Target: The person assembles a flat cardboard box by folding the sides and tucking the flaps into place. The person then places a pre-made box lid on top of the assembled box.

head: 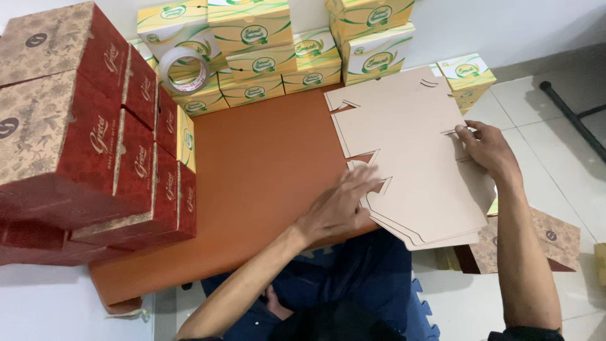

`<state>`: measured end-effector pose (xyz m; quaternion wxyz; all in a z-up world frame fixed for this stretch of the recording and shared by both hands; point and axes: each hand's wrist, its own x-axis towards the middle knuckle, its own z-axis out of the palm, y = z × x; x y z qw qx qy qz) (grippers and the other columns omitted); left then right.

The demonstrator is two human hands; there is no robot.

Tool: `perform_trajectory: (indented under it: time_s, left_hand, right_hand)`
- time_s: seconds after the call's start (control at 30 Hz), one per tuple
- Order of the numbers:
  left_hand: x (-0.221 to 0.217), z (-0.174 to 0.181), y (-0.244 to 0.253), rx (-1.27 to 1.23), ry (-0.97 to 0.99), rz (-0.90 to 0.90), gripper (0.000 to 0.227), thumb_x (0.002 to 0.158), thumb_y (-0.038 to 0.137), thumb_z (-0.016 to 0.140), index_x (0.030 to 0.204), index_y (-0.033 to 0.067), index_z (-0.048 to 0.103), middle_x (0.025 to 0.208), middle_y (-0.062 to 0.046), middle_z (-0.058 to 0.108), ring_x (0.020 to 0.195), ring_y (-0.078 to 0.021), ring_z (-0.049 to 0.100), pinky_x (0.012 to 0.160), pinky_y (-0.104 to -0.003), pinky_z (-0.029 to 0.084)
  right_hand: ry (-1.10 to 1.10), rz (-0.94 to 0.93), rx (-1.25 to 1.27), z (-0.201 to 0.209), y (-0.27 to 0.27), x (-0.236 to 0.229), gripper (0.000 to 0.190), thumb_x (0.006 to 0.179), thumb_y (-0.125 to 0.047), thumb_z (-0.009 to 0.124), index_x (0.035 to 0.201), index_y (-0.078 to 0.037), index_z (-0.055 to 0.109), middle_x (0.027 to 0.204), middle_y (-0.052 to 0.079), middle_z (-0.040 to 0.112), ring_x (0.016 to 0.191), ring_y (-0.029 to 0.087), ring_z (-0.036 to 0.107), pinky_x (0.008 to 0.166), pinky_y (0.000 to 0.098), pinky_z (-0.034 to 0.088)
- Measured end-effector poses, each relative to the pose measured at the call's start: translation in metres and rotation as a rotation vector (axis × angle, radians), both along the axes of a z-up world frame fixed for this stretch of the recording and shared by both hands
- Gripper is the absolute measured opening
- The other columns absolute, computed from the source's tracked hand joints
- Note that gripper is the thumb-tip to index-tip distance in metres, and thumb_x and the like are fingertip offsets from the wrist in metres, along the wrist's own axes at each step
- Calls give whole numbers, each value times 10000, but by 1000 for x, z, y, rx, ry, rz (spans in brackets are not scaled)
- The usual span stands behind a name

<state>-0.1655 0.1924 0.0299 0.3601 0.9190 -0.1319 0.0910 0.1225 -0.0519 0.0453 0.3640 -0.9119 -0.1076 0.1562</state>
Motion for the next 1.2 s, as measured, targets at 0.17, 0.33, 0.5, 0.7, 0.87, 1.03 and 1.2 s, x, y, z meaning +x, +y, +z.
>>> perform_trajectory:
  time_s: [0.17, 0.33, 0.5, 0.7, 0.87, 1.03, 1.2]
  left_hand:
    - [12, 0, -1, 156, 35, 329, 694, 1078, 424, 434, 1583, -50, 383, 1661, -407, 288, 1555, -572, 262, 1281, -595, 214]
    - [22, -10, 0, 252, 30, 312, 717, 1076, 421, 410, 1567, -100, 361, 1647, -462, 255, 1579, -568, 220, 1298, -586, 197]
    - [30, -11, 0, 229, 39, 289, 658, 1059, 434, 499, 1534, -19, 445, 1585, -510, 278, 1509, -661, 258, 1261, -646, 227]
    - [43, -21, 4, 92, 45, 257, 568, 1040, 284, 582, 1526, 21, 449, 1673, -310, 347, 1494, -709, 213, 1266, -681, 198]
    - [40, -12, 7, 59, 51, 287, 572, 1002, 287, 695, 1499, 53, 538, 1633, -247, 461, 1515, -553, 299, 1229, -609, 324]
    - [45, -16, 13, -2, 24, 238, 548, 994, 228, 720, 1473, 21, 554, 1605, -288, 490, 1465, -507, 345, 1243, -589, 301]
    - [50, -21, 25, -52, 29, 198, 415, 941, 162, 738, 1312, 71, 577, 1556, -201, 549, 1352, -439, 440, 1113, -538, 424]
  right_hand:
    - [-37, 5, 9, -5, 5, 5, 611, 1067, -417, 652, 1564, -67, 589, 1249, 143, 709, 1074, 270, 649, 865, 434, 463]
    - [-131, 76, 10, -10, 1, 7, 446, 1067, -285, 628, 1480, -135, 704, 1091, 127, 735, 953, 245, 646, 815, 404, 443]
    - [16, 87, 69, 11, -2, -7, 584, 1057, -234, 589, 1637, -183, 545, 1252, 78, 646, 1082, 209, 561, 954, 355, 397]
    - [44, 108, 79, 14, -1, -5, 517, 1056, -170, 498, 1562, -193, 600, 1280, 88, 639, 1142, 210, 550, 996, 354, 395]
    - [24, 92, 59, 17, 5, -6, 619, 982, -117, 433, 1578, -172, 593, 1294, 60, 631, 1140, 210, 552, 975, 373, 411]
    - [88, 39, 13, 31, 10, -13, 672, 961, -138, 434, 1618, -207, 556, 1355, 39, 649, 1133, 226, 571, 954, 383, 432]
    - [150, -10, 97, 21, 10, 2, 622, 1106, -392, 547, 1653, -113, 450, 1538, 111, 590, 1333, 219, 547, 1096, 379, 393]
